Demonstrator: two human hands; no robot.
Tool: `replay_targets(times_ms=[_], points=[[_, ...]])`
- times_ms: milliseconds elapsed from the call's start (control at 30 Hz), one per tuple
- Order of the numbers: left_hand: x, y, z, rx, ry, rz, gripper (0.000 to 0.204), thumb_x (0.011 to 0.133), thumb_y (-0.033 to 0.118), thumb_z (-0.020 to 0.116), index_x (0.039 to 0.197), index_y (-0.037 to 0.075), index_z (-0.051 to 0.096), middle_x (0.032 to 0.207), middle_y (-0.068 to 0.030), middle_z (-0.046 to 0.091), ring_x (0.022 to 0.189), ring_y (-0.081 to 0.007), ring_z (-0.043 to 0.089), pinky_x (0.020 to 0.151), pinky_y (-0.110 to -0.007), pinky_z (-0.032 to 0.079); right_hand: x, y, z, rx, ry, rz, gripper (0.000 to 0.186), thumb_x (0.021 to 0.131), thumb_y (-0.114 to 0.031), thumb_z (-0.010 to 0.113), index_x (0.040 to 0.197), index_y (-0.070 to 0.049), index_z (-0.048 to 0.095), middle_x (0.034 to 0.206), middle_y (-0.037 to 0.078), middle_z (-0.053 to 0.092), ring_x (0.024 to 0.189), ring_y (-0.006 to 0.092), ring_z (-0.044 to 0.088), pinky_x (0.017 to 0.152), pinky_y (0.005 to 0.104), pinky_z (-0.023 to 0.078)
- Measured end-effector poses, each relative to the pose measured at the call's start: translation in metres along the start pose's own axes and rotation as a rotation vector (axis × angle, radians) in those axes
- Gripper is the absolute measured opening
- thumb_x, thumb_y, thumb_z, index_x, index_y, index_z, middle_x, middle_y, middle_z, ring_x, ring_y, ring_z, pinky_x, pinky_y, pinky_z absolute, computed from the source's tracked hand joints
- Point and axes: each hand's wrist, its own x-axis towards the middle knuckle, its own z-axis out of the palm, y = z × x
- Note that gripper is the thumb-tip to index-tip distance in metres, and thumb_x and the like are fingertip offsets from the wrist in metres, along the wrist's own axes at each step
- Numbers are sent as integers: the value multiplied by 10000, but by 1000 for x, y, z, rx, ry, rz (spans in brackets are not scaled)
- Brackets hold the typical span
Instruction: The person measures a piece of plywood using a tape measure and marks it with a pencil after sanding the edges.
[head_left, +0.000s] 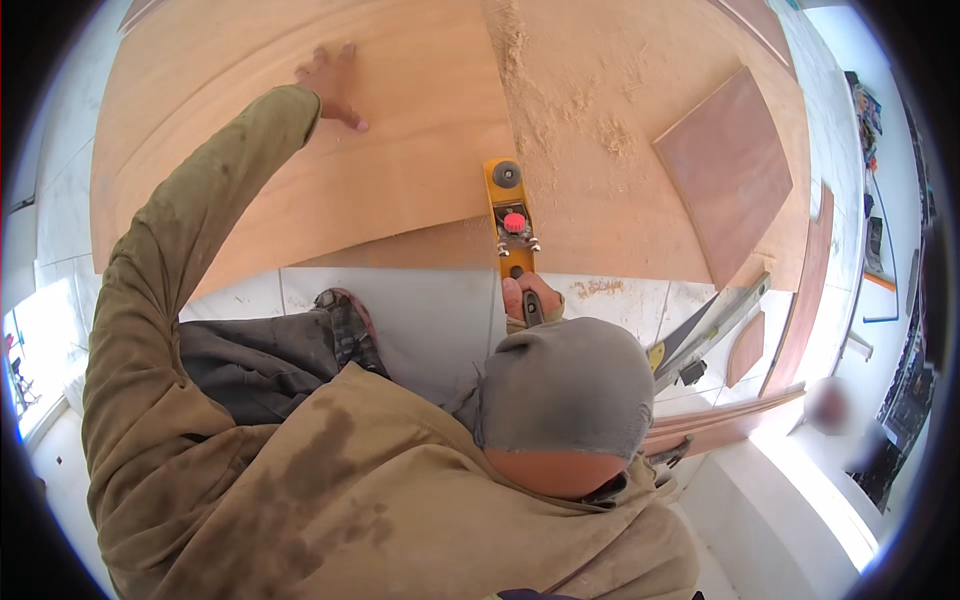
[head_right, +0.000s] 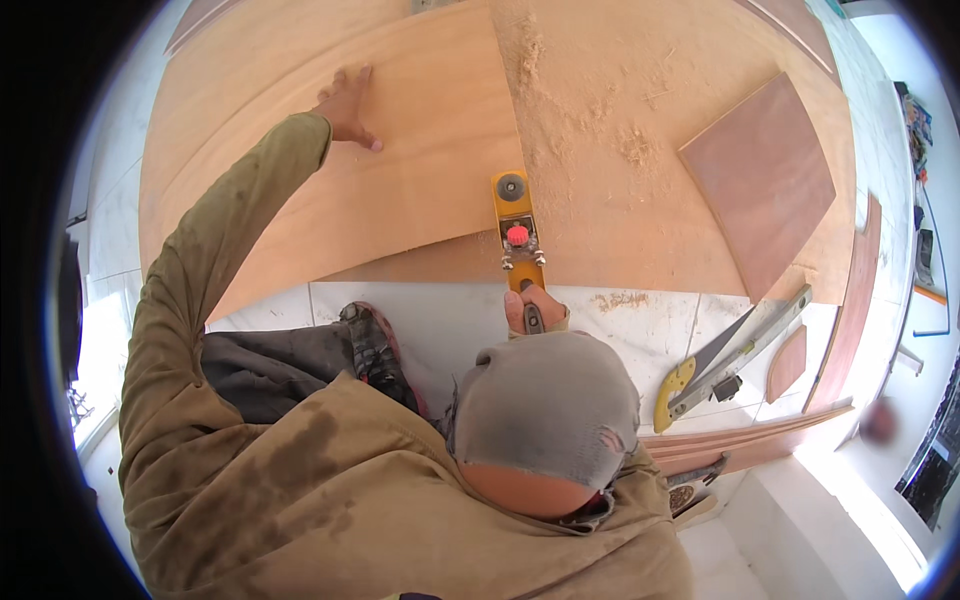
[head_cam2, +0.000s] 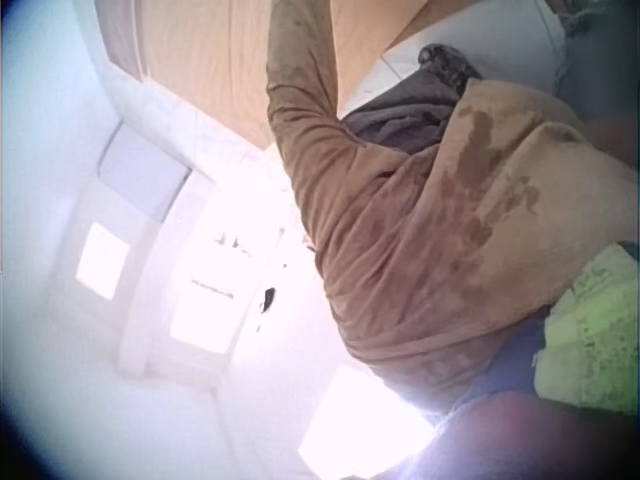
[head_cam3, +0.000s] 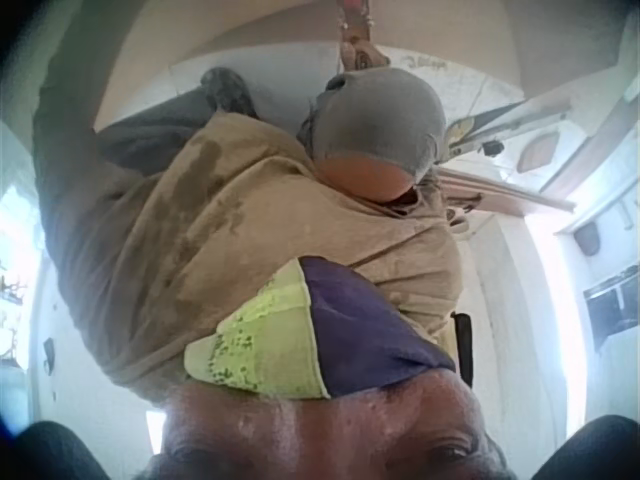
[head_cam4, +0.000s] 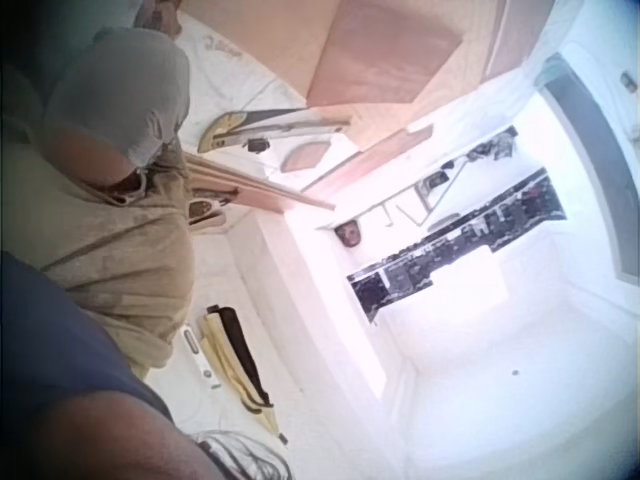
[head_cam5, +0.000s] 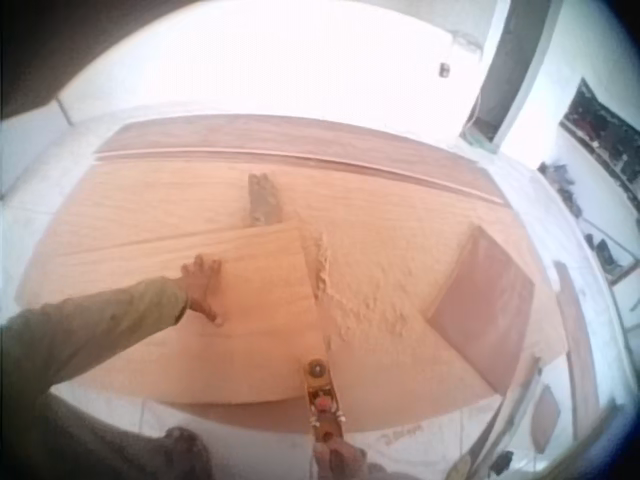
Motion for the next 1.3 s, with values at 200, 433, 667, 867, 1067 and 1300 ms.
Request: replay_targets(times_ms=[200, 433, 667, 867, 1067, 1300], points=[[1, -6, -1, 86, -45, 20, 1423, 498, 430, 928, 1530, 154, -13, 1508, -380, -9, 1346, -638, 96, 1133, -591, 175, 122, -27, 33, 60, -81, 149, 378, 935, -283, 599, 670, -60, 448, 544, 49, 375, 531, 119, 369, 478, 344, 321], [11, 3, -1, 24, -10, 30, 1449, 479, 405, 943, 1527, 120, -16, 1499, -397, -16, 1358, -629, 38, 1142, -586, 123, 363, 8, 119, 218, 43, 23, 254, 910, -221, 635, 764, -31, 550, 574, 11, 471, 527, 98, 419, 481, 310, 372], [3, -15, 6, -41, -3, 54, 1469, 466, 448, 933, 1518, 63, -17, 1477, -426, 49, 1422, -521, -25, 1108, -659, 63, 163, -8, 72, 186, -126, 151, 325, 926, -298, 617, 731, -64, 503, 563, 59, 449, 528, 130, 447, 482, 331, 379], [1, 6, -3, -26, -72, 17, 1473, 471, 441, 931, 1523, 99, -41, 1494, -407, -26, 1395, -573, -5, 1125, -629, 93, 143, -5, 63, 71, -47, 124, 323, 911, -307, 618, 734, -63, 502, 566, 69, 465, 524, 152, 470, 475, 347, 380], [12, 7, 0, -48, -12, 21, 1483, 449, 405, 947, 1530, 168, -39, 1516, -366, -55, 1362, -625, 32, 1135, -598, 157, 368, -4, 123, 244, 104, 103, 218, 904, -210, 605, 797, -25, 559, 605, 71, 536, 537, 157, 484, 502, 331, 403], [2, -5, 2, -108, -37, -45, 1488, 431, 382, 959, 1532, 200, -26, 1529, -337, -59, 1357, -631, 31, 1130, -598, 184, 239, -16, 116, 209, -63, 184, 252, 896, -226, 631, 776, -37, 516, 587, 82, 497, 505, 166, 471, 488, 346, 395]])
